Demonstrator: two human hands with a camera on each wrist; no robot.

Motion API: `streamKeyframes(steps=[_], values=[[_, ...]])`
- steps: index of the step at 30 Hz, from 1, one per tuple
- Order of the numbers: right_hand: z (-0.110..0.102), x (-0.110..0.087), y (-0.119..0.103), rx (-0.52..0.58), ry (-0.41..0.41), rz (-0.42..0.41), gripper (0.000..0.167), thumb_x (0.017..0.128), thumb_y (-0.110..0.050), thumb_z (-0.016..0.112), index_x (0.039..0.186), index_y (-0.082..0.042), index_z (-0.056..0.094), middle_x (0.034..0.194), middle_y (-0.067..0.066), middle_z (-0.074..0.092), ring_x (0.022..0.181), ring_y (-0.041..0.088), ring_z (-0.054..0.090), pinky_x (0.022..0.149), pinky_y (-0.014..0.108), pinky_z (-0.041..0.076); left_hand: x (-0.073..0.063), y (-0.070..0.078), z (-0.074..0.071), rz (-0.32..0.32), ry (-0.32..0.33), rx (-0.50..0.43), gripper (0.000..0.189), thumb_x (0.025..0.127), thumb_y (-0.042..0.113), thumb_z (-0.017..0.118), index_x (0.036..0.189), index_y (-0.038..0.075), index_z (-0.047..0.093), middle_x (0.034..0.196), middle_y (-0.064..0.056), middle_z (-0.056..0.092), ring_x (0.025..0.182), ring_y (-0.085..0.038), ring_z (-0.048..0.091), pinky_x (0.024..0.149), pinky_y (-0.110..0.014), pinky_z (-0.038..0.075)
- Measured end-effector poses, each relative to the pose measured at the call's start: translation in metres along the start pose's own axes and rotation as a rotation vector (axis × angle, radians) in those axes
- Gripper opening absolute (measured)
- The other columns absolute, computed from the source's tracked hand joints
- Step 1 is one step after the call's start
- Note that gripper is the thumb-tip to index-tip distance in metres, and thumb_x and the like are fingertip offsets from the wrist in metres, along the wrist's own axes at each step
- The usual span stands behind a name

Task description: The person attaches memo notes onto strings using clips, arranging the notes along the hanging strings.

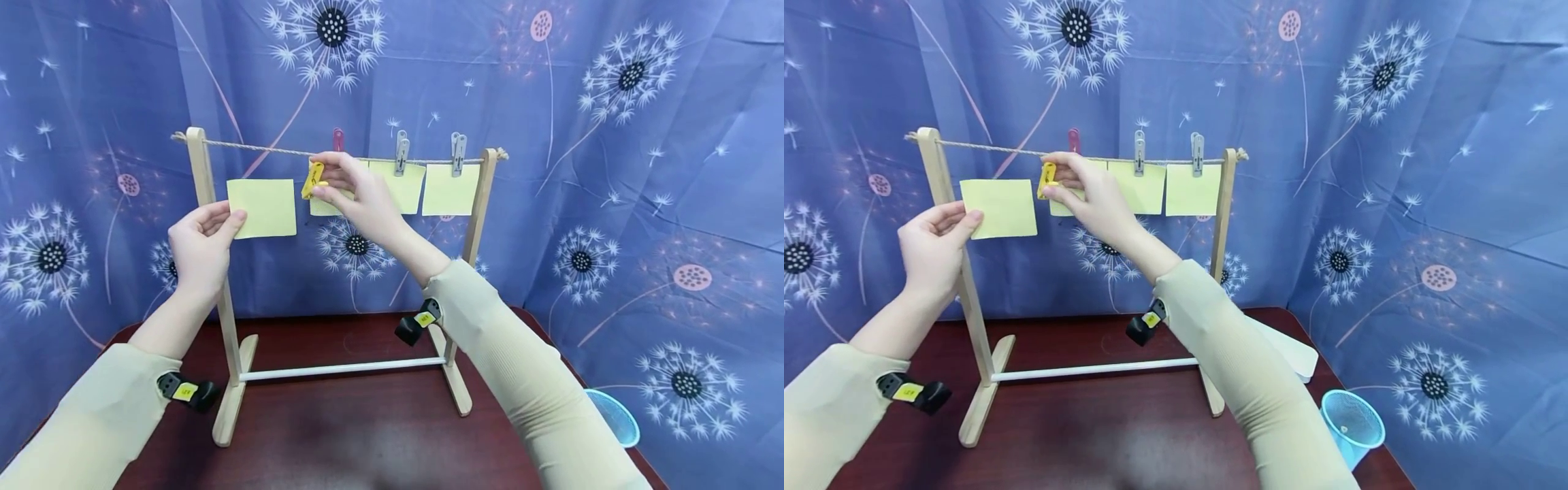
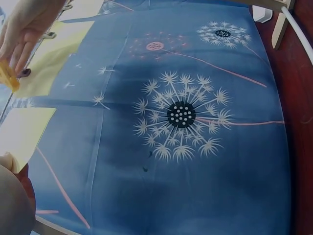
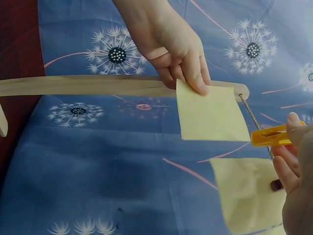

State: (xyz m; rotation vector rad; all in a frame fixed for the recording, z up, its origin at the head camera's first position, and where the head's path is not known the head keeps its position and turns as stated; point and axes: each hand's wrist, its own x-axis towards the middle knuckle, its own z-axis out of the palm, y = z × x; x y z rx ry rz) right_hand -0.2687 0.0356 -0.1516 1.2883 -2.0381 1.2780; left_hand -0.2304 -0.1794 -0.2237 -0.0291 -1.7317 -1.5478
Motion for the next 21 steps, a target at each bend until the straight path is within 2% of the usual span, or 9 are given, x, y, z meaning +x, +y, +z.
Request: streamKeyframes(steps=[7, 16, 21], values=[[0.001, 0.028, -0.014, 0.035, 0.023, 0.001, 0.037, 0.094, -0.004, 0.062, 0.129, 0.004, 0.054, 0.122, 0.017, 0.063, 0.111, 0.021, 0.065, 0.094, 0.019, 0.05, 0.007, 0.011, 0.004, 0.008, 0.0, -0.003, 0.037, 0.089, 0.019, 0.072, 0.117, -0.004, 0.067, 0.078, 0.023, 0.062, 0.083, 0.005, 0.063, 0.077, -0.009, 0.049], [0.006, 0.061, -0.032, -0.01, 0.074, -0.008, 0.036, 0.095, -0.007, 0.061, 0.129, 0.002, 0.056, 0.119, 0.014, 0.064, 0.11, 0.018, 0.067, 0.09, 0.017, 0.051, 0.017, 0.019, 0.012, -0.021, 0.002, -0.061, 0.036, 0.089, 0.018, 0.072, 0.117, -0.004, 0.067, 0.081, 0.019, 0.064, 0.084, 0.002, 0.062, 0.077, -0.01, 0.049], [0.01, 0.076, -0.036, -0.095, 0.075, 0.057, 0.037, 0.093, -0.012, 0.064, 0.129, -0.002, 0.058, 0.114, 0.009, 0.066, 0.107, 0.012, 0.067, 0.089, 0.014, 0.048, 0.019, 0.021, 0.017, -0.051, 0.008, -0.104, 0.035, 0.088, 0.014, 0.072, 0.117, -0.005, 0.066, 0.08, 0.019, 0.064, 0.082, 0.001, 0.062, 0.077, -0.011, 0.048]])
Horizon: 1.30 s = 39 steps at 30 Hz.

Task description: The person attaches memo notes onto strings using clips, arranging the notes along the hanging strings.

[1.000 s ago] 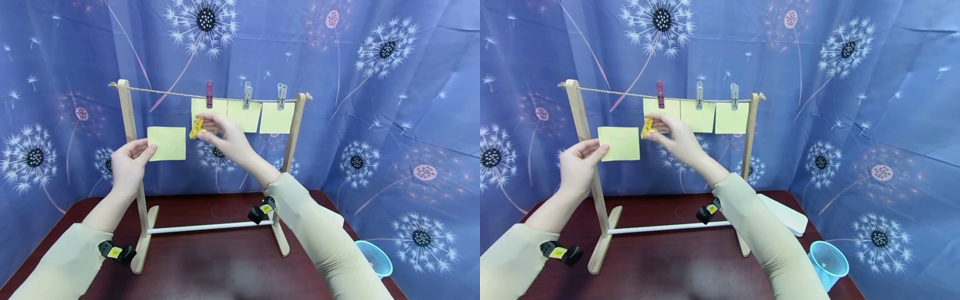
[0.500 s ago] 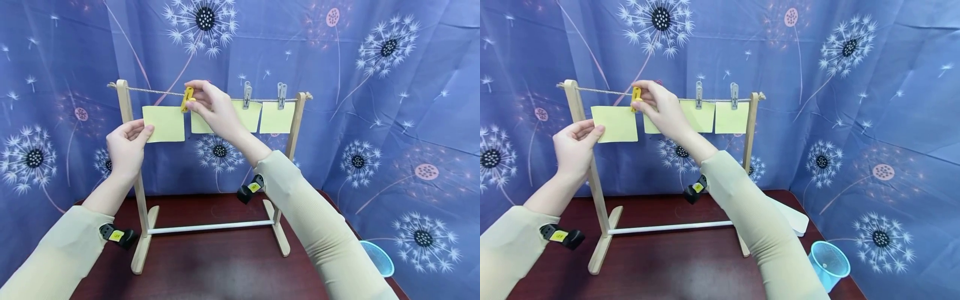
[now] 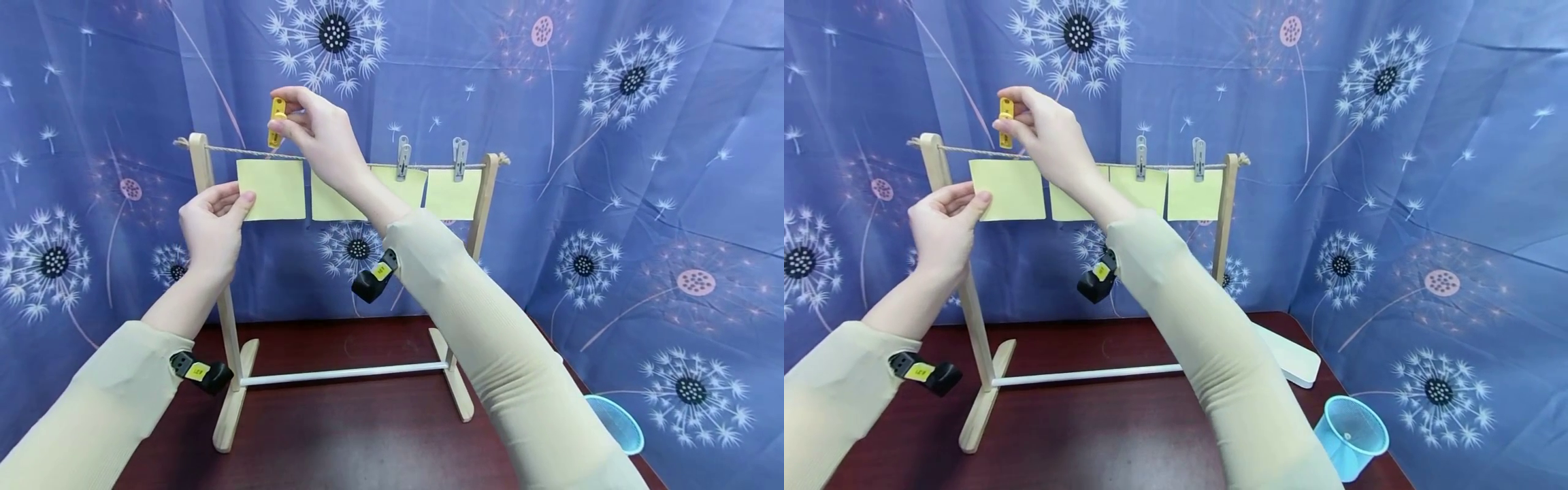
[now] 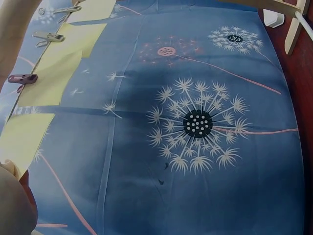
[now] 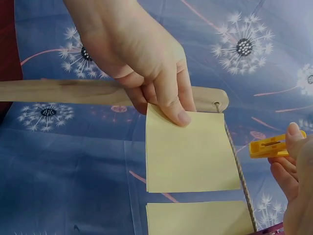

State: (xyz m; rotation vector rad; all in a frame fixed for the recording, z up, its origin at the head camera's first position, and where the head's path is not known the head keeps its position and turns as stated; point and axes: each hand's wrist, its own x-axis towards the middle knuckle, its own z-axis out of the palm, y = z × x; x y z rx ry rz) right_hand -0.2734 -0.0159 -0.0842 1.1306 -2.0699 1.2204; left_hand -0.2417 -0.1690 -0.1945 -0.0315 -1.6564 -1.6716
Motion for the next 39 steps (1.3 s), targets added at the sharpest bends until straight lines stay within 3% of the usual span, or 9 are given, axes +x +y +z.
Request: streamKeyframes(steps=[4, 11, 20, 27, 39], values=[[0.004, 0.009, -0.001, -0.105, -0.008, 0.046, 0.036, 0.093, -0.016, 0.065, 0.127, -0.006, 0.06, 0.111, 0.005, 0.068, 0.1, 0.007, 0.067, 0.086, 0.011, 0.047, 0.001, 0.0, 0.003, -0.004, 0.008, 0.023, 0.035, 0.09, 0.015, 0.071, 0.118, -0.004, 0.066, 0.079, 0.021, 0.063, 0.081, 0.002, 0.061, 0.077, -0.013, 0.048], [0.004, 0.013, -0.003, -0.225, 0.038, 0.025, 0.025, 0.094, -0.012, 0.064, 0.118, -0.006, 0.065, 0.105, 0.003, 0.07, 0.094, 0.005, 0.067, 0.082, 0.01, 0.046, 0.002, 0.0, 0.006, 0.015, 0.02, 0.076, 0.036, 0.09, 0.019, 0.071, 0.119, -0.001, 0.067, 0.081, 0.021, 0.06, 0.081, 0.003, 0.06, 0.079, -0.014, 0.047], [0.007, 0.012, -0.004, -0.24, 0.021, 0.059, 0.018, 0.093, -0.017, 0.066, 0.108, -0.008, 0.068, 0.096, 0.002, 0.069, 0.085, 0.008, 0.066, 0.075, 0.014, 0.046, 0.001, -0.005, 0.008, -0.011, 0.028, 0.087, 0.037, 0.09, 0.021, 0.071, 0.121, 0.0, 0.066, 0.085, 0.018, 0.061, 0.083, 0.002, 0.06, 0.08, -0.014, 0.047], [0.01, 0.015, -0.005, -0.274, -0.006, 0.113, 0.015, 0.093, -0.018, 0.067, 0.106, -0.009, 0.069, 0.095, 0.0, 0.068, 0.079, 0.007, 0.059, 0.073, 0.015, 0.045, -0.001, -0.006, 0.01, 0.016, 0.042, 0.132, 0.036, 0.091, 0.022, 0.071, 0.118, 0.001, 0.068, 0.091, 0.011, 0.063, 0.081, 0.004, 0.059, 0.077, -0.013, 0.047], [0.011, 0.017, -0.009, -0.336, -0.082, 0.149, 0.014, 0.094, -0.018, 0.065, 0.106, -0.011, 0.069, 0.095, -0.001, 0.067, 0.084, 0.007, 0.057, 0.076, 0.015, 0.043, -0.002, -0.007, 0.013, 0.033, 0.049, 0.137, 0.034, 0.091, 0.021, 0.07, 0.117, -0.001, 0.068, 0.098, 0.0, 0.068, 0.078, 0.004, 0.059, 0.075, -0.013, 0.047]])
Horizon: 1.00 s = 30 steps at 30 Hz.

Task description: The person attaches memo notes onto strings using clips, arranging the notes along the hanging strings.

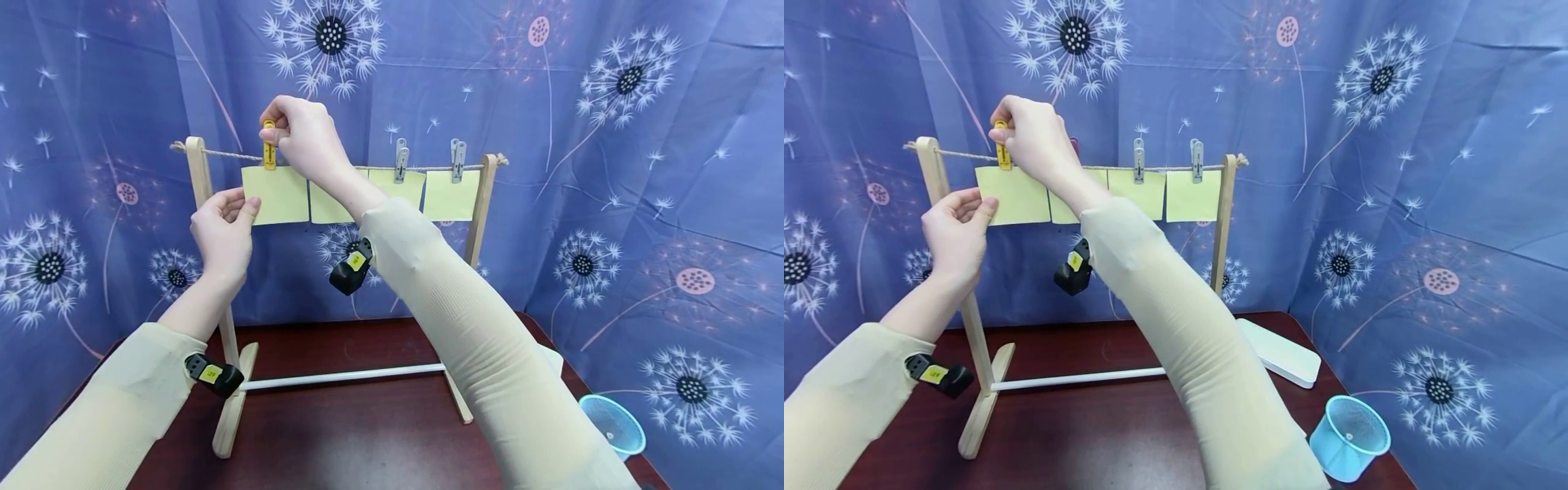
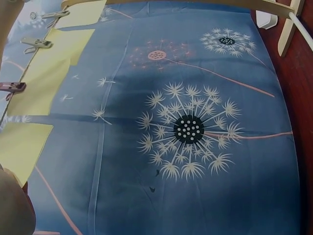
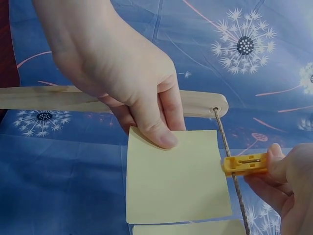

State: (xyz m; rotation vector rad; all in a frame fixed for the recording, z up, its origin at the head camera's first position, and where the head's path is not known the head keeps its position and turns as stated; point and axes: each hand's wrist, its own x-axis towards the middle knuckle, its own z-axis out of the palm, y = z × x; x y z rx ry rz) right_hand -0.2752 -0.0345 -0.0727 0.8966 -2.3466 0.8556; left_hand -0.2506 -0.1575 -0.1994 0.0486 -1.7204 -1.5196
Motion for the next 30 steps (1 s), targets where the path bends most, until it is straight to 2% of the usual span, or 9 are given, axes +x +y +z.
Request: streamKeyframes(steps=[4, 8, 12, 15, 25, 30], values=[[-0.0011, -0.0001, -0.0008, 0.007, 0.025, 0.008, 0.013, 0.094, -0.019, 0.066, 0.104, -0.011, 0.068, 0.096, -0.001, 0.068, 0.084, 0.007, 0.058, 0.075, 0.016, 0.044, -0.0001, -0.0007, -0.0007, 0.003, 0.0, 0.0, 0.033, 0.091, 0.019, 0.07, 0.117, -0.001, 0.068, 0.097, 0.001, 0.068, 0.078, 0.004, 0.059, 0.076, -0.013, 0.047], [-0.0013, -0.0003, -0.0004, 0.019, 0.05, 0.009, 0.011, 0.093, -0.018, 0.067, 0.102, -0.011, 0.068, 0.097, 0.0, 0.068, 0.084, 0.007, 0.058, 0.074, 0.015, 0.045, 0.0004, -0.0021, -0.0011, 0.004, 0.006, -0.006, 0.033, 0.091, 0.019, 0.07, 0.117, -0.001, 0.068, 0.089, 0.011, 0.064, 0.078, 0.003, 0.058, 0.076, -0.013, 0.046], [-0.0016, -0.0002, -0.0003, 0.025, 0.057, 0.023, 0.009, 0.093, -0.017, 0.067, 0.1, -0.011, 0.068, 0.098, 0.0, 0.069, 0.084, 0.007, 0.058, 0.074, 0.015, 0.045, -0.0001, -0.0021, -0.0009, 0.004, 0.005, -0.002, 0.033, 0.091, 0.02, 0.07, 0.117, -0.001, 0.068, 0.093, 0.006, 0.065, 0.078, 0.003, 0.058, 0.076, -0.013, 0.046], [-0.0012, 0.001, 0.0, 0.02, 0.041, 0.035, 0.01, 0.093, -0.018, 0.067, 0.101, -0.011, 0.068, 0.098, 0.0, 0.068, 0.085, 0.007, 0.058, 0.075, 0.015, 0.045, -0.0005, -0.0018, -0.0007, 0.005, 0.004, 0.005, 0.033, 0.092, 0.02, 0.069, 0.118, -0.001, 0.068, 0.099, -0.001, 0.067, 0.079, 0.003, 0.058, 0.076, -0.013, 0.046], [0.0013, 0.0035, 0.0006, 0.019, -0.008, 0.062, 0.014, 0.093, -0.02, 0.067, 0.104, -0.012, 0.07, 0.098, 0.0, 0.068, 0.085, 0.008, 0.057, 0.075, 0.016, 0.045, -0.0011, -0.002, -0.0014, 0.015, 0.009, 0.017, 0.032, 0.092, 0.02, 0.069, 0.117, 0.0, 0.068, 0.092, 0.008, 0.064, 0.079, 0.004, 0.058, 0.076, -0.013, 0.046], [0.0001, 0.0048, -0.0017, 0.013, -0.044, 0.062, 0.016, 0.094, -0.021, 0.065, 0.106, -0.012, 0.07, 0.097, 0.0, 0.069, 0.083, 0.007, 0.058, 0.073, 0.017, 0.046, -0.0008, -0.0014, -0.0023, 0.024, 0.018, 0.027, 0.032, 0.092, 0.019, 0.069, 0.116, -0.001, 0.068, 0.092, 0.008, 0.064, 0.079, 0.004, 0.058, 0.076, -0.013, 0.046]])
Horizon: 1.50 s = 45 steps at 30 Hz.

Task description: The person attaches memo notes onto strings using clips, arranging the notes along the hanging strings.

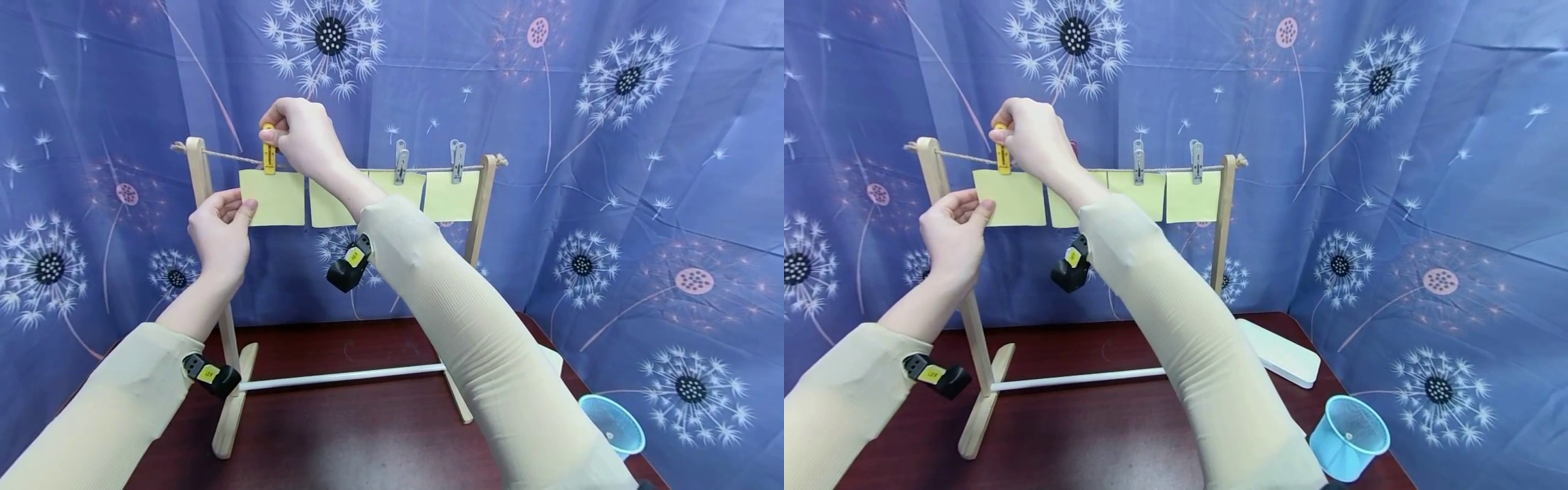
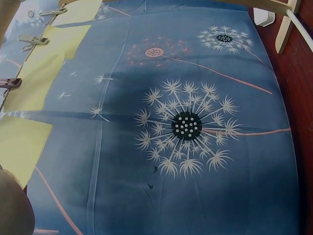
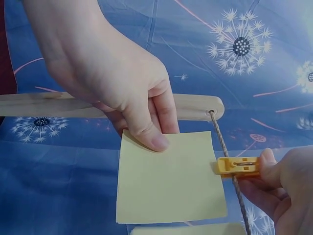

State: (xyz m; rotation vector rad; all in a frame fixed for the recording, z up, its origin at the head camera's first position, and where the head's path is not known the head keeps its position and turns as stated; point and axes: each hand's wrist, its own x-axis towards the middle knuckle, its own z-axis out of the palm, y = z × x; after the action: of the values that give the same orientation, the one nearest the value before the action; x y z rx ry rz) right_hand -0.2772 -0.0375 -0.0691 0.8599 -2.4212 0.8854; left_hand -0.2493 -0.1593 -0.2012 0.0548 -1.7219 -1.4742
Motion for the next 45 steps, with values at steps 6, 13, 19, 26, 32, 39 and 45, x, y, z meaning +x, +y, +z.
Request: streamKeyframes(steps=[6, 13, 19, 26, 32, 39, 45], values=[[-0.0015, 0.0012, 0.0017, -0.011, -0.015, 0.021, 0.016, 0.095, -0.021, 0.064, 0.105, -0.011, 0.071, 0.093, 0.0, 0.068, 0.08, 0.008, 0.06, 0.072, 0.016, 0.047, -0.0003, 0.0002, 0.0008, 0.006, -0.009, 0.04, 0.032, 0.093, 0.021, 0.067, 0.117, 0.001, 0.068, 0.097, 0.0, 0.067, 0.079, 0.005, 0.058, 0.076, -0.013, 0.046], [-0.001, 0.0017, 0.0029, -0.005, -0.025, 0.019, 0.016, 0.095, -0.021, 0.065, 0.106, -0.011, 0.071, 0.092, 0.0, 0.07, 0.078, 0.007, 0.062, 0.072, 0.015, 0.048, -0.0007, -0.0002, 0.0004, 0.001, -0.007, 0.058, 0.031, 0.093, 0.022, 0.067, 0.117, 0.002, 0.068, 0.099, 0.001, 0.066, 0.081, 0.005, 0.057, 0.076, -0.014, 0.046], [0.0003, 0.0001, 0.0036, -0.01, -0.041, 0.016, 0.016, 0.096, -0.021, 0.063, 0.107, -0.011, 0.07, 0.092, -0.001, 0.068, 0.08, 0.007, 0.06, 0.071, 0.017, 0.046, -0.0013, 0.0009, 0.0003, 0.01, -0.007, 0.058, 0.031, 0.093, 0.021, 0.067, 0.117, 0.001, 0.068, 0.099, 0.0, 0.066, 0.081, 0.004, 0.057, 0.076, -0.014, 0.046], [0.0019, -0.0011, 0.0038, -0.045, -0.075, 0.015, 0.02, 0.096, -0.021, 0.062, 0.113, -0.011, 0.069, 0.101, 0.0, 0.069, 0.087, 0.006, 0.059, 0.074, 0.016, 0.045, -0.0017, 0.0027, 0.0005, 0.015, -0.011, 0.05, 0.031, 0.093, 0.021, 0.067, 0.117, 0.0, 0.068, 0.099, -0.001, 0.066, 0.08, 0.004, 0.057, 0.076, -0.014, 0.046], [0.0029, -0.0034, 0.0025, -0.048, -0.137, 0.036, 0.031, 0.098, -0.024, 0.06, 0.126, -0.011, 0.063, 0.111, -0.001, 0.068, 0.097, 0.005, 0.058, 0.079, 0.015, 0.045, -0.0012, 0.0025, 0.0, 0.012, -0.009, 0.044, 0.032, 0.093, 0.022, 0.067, 0.118, 0.001, 0.068, 0.101, -0.001, 0.067, 0.081, 0.004, 0.058, 0.076, -0.014, 0.046], [0.0025, -0.0049, 0.0016, -0.064, -0.119, 0.044, 0.037, 0.097, -0.029, 0.061, 0.132, -0.014, 0.06, 0.114, -0.002, 0.065, 0.099, 0.005, 0.055, 0.08, 0.014, 0.043, -0.0006, 0.0047, 0.0006, 0.006, 0.003, 0.028, 0.032, 0.093, 0.022, 0.067, 0.118, 0.001, 0.068, 0.1, -0.001, 0.068, 0.08, 0.004, 0.058, 0.076, -0.014, 0.046], [0.0019, -0.0081, 0.0028, -0.021, -0.115, 0.066, 0.043, 0.097, -0.029, 0.062, 0.136, -0.013, 0.057, 0.123, -0.001, 0.066, 0.109, 0.005, 0.061, 0.087, 0.01, 0.044, -0.0011, 0.0046, 0.0011, 0.004, -0.007, 0.019, 0.034, 0.093, 0.023, 0.067, 0.119, 0.002, 0.067, 0.102, -0.002, 0.068, 0.081, 0.004, 0.059, 0.076, -0.014, 0.046]])
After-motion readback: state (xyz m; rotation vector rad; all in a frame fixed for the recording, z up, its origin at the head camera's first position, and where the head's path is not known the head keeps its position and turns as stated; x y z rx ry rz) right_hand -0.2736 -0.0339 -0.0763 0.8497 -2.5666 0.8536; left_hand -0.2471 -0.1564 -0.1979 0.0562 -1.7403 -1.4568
